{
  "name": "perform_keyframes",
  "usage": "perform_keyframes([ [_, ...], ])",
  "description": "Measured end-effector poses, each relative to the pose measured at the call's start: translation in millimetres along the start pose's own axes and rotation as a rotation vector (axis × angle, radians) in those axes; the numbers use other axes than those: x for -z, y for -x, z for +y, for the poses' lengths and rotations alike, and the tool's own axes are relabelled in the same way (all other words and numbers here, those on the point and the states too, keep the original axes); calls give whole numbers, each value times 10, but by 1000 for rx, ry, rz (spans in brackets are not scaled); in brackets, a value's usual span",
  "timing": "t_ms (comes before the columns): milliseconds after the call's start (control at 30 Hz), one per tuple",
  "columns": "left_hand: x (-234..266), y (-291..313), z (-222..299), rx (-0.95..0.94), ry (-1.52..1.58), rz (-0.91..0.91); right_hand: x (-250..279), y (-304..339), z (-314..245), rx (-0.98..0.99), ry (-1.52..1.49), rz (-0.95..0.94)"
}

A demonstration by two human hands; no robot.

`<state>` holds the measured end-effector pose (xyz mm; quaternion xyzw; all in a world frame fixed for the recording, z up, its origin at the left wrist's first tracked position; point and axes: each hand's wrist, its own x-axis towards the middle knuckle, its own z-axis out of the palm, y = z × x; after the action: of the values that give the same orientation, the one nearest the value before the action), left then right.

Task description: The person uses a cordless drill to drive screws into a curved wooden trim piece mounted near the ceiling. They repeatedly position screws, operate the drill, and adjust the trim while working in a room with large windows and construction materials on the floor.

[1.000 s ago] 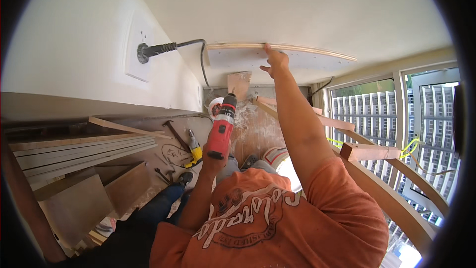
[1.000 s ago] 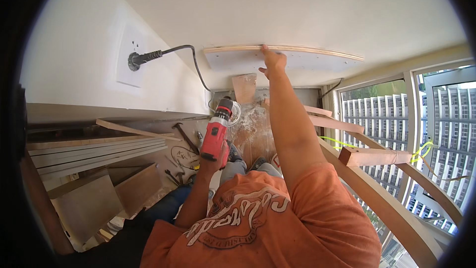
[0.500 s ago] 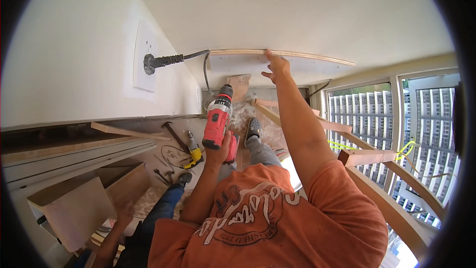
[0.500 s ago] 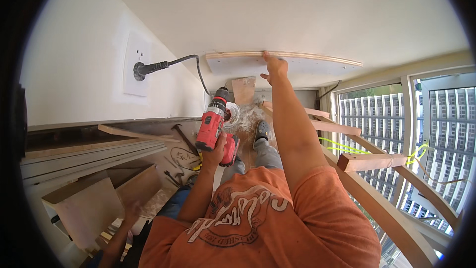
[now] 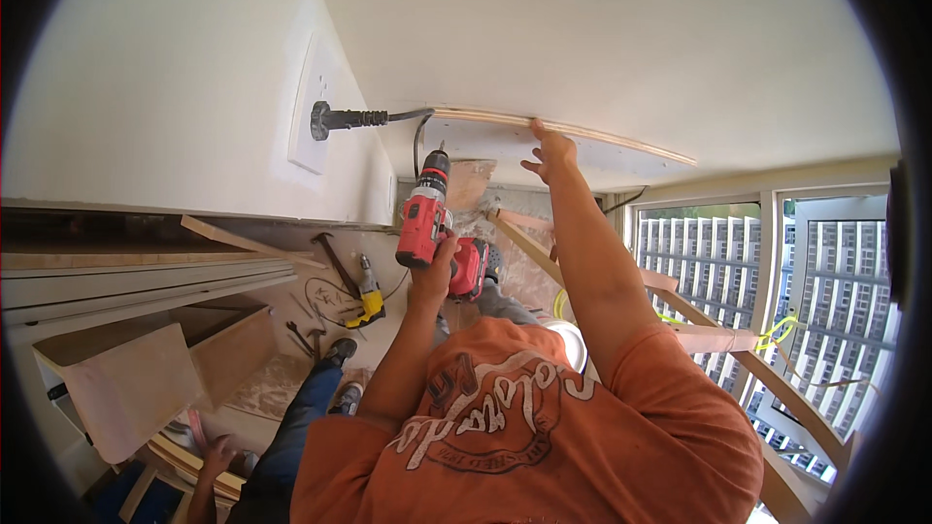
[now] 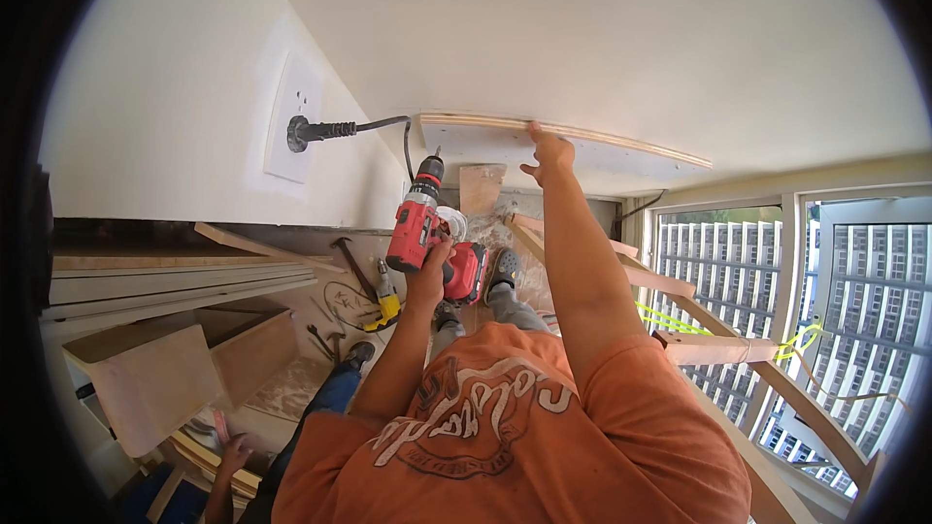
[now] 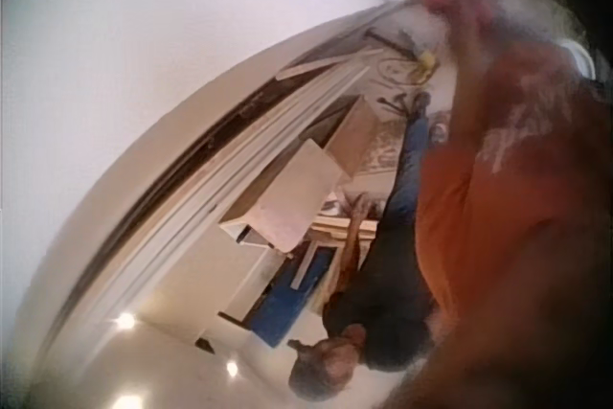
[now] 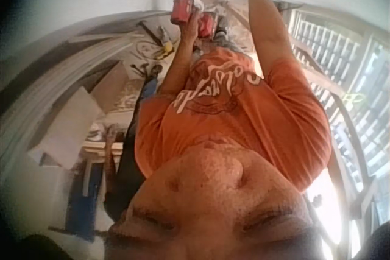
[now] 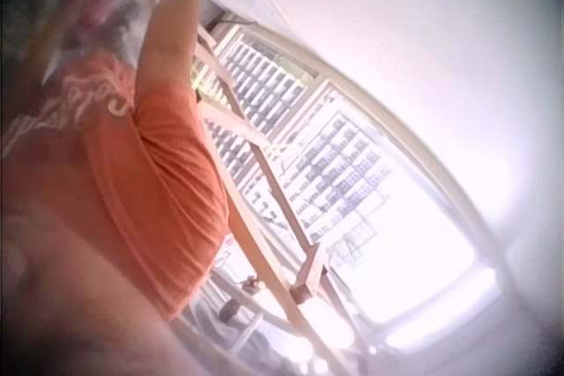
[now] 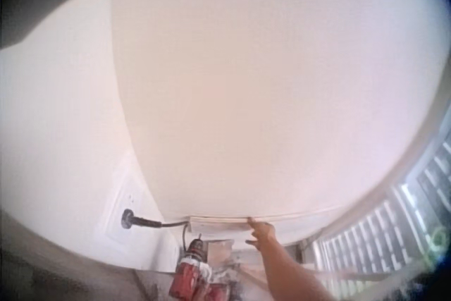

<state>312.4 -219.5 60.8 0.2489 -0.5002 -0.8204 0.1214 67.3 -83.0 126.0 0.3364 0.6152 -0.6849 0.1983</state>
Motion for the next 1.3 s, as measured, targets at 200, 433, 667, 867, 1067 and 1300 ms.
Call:
perform_keyframes([
  [200,-59,-180,-149,50,217,-7,7,-53,30,21,-7,2],
  [433,-154,-236,-113,54,223,-38,38,-151,64,20,-14,50],
  [667,-136,-256,-119,19,165,-3,20,-85,52,44,-21,14],
  [867,-144,-291,-98,16,146,19,50,-122,68,26,-7,-9],
  [1067,-192,-261,-87,9,238,29,27,-65,48,48,-7,13],
  [1300,-228,-266,-74,10,233,16,48,-106,58,50,1,23],
])
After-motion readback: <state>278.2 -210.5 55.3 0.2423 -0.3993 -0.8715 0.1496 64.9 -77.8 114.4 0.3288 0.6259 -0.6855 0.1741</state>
